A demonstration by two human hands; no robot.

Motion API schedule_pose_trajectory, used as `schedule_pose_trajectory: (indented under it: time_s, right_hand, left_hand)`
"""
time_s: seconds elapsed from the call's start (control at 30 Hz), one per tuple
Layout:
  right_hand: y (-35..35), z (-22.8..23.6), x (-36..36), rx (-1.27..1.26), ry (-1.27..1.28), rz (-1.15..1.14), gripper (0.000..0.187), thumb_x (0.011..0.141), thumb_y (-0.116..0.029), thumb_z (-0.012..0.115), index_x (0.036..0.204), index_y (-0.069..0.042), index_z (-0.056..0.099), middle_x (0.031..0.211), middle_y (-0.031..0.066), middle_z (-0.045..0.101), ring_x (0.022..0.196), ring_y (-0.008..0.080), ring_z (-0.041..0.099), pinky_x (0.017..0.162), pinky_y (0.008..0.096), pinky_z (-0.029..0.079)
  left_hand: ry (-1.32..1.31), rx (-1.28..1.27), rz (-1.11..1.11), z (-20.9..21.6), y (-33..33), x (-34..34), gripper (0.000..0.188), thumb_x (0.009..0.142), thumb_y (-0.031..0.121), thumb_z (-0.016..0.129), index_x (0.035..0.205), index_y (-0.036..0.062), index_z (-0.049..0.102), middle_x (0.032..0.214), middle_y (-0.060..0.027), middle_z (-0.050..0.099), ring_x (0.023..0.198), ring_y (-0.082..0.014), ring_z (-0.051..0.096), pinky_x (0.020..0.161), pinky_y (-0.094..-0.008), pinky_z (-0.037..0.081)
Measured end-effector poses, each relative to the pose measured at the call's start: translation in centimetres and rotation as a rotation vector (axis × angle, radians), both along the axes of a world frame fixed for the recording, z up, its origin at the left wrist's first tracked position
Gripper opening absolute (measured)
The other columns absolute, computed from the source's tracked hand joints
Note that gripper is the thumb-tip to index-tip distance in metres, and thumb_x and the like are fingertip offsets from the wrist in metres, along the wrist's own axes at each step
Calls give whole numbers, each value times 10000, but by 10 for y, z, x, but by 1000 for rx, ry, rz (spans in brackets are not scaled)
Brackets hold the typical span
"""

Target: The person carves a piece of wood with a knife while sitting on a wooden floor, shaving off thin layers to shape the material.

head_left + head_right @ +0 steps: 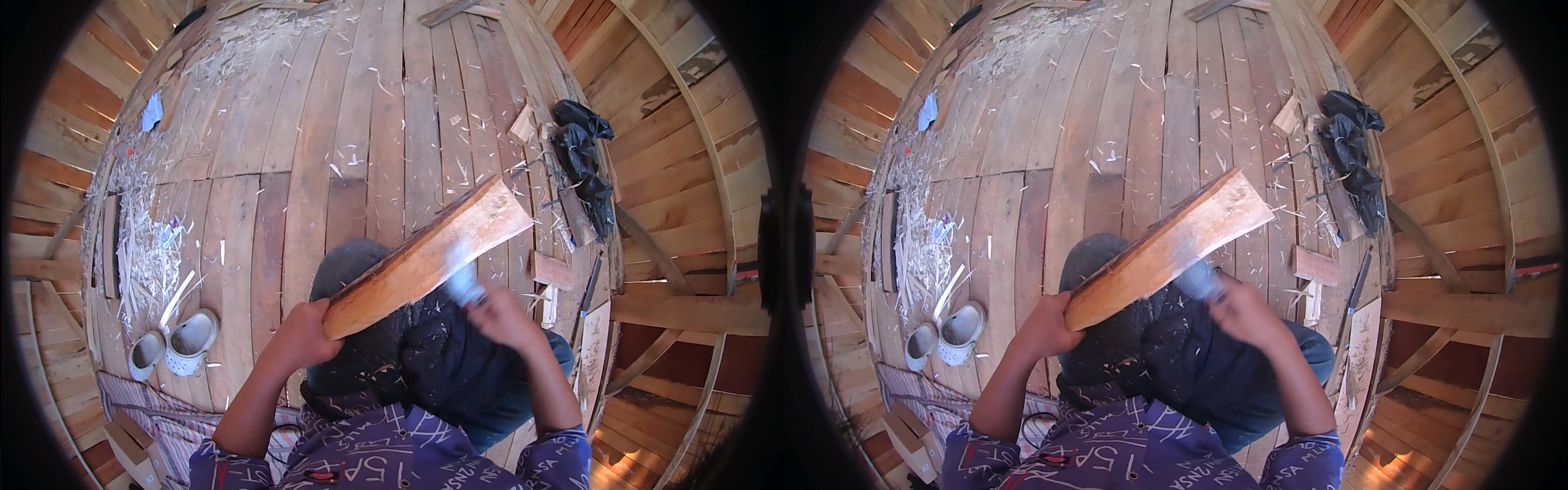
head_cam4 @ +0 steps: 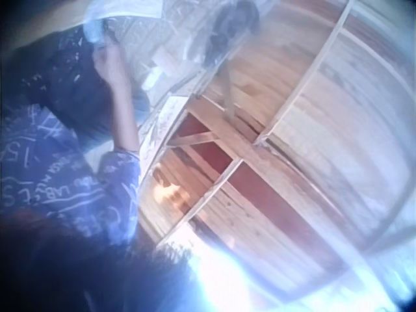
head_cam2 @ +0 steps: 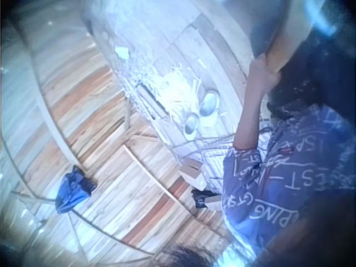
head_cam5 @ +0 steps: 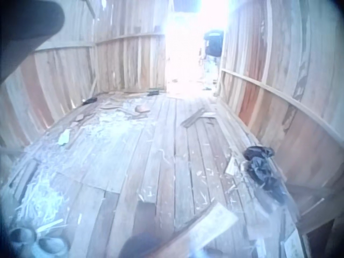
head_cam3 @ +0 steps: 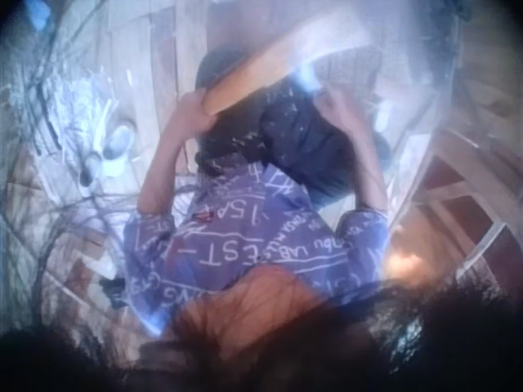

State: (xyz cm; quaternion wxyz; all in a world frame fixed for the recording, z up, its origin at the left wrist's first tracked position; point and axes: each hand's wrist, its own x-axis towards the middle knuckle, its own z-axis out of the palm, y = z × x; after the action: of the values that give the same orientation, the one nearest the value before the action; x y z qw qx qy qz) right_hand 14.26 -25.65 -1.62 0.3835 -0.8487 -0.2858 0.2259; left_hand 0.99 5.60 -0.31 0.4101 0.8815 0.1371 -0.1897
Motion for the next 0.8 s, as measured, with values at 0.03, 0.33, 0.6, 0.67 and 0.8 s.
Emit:
schedule_pose_trajectory:
  time_s: [0.03,0.33,0.6,0.67,0.8]
  right_hand:
    - [3,0,-2,-115,-71,222,153,837,-63,626,973,-10,580,642,30,625,544,135,604,488,243,472]
    - [-6,6,-5,187,151,-455,114,854,-61,662,920,-24,577,625,-15,543,494,32,473,447,210,374]
    - [-7,6,-9,209,291,-412,99,881,-75,619,885,-9,545,571,20,544,460,105,533,451,265,413]
    - [5,3,-18,-60,-3,122,110,895,-85,604,824,-54,526,571,-12,541,445,85,502,424,208,389]
    - [-2,4,-13,140,318,-526,86,874,-58,607,864,-12,535,584,55,552,474,138,544,474,250,424]
  left_hand:
    - [-5,7,-7,-2,0,0,404,612,123,684,945,-85,587,760,-257,633,754,-362,669,678,-377,514]
    - [33,-30,-5,3,3,0,431,627,158,689,974,-73,582,821,-309,620,830,-455,620,742,-454,507]
    - [-10,-62,-18,-3,5,0,439,615,159,686,972,-75,585,778,-290,621,793,-445,626,714,-447,516]
    - [-13,-45,-18,-5,2,1,438,615,160,686,971,-74,586,775,-285,623,791,-446,626,708,-445,516]
    - [-3,-55,-1,-3,6,-4,434,607,141,676,970,-79,586,777,-286,621,785,-435,632,697,-427,514]
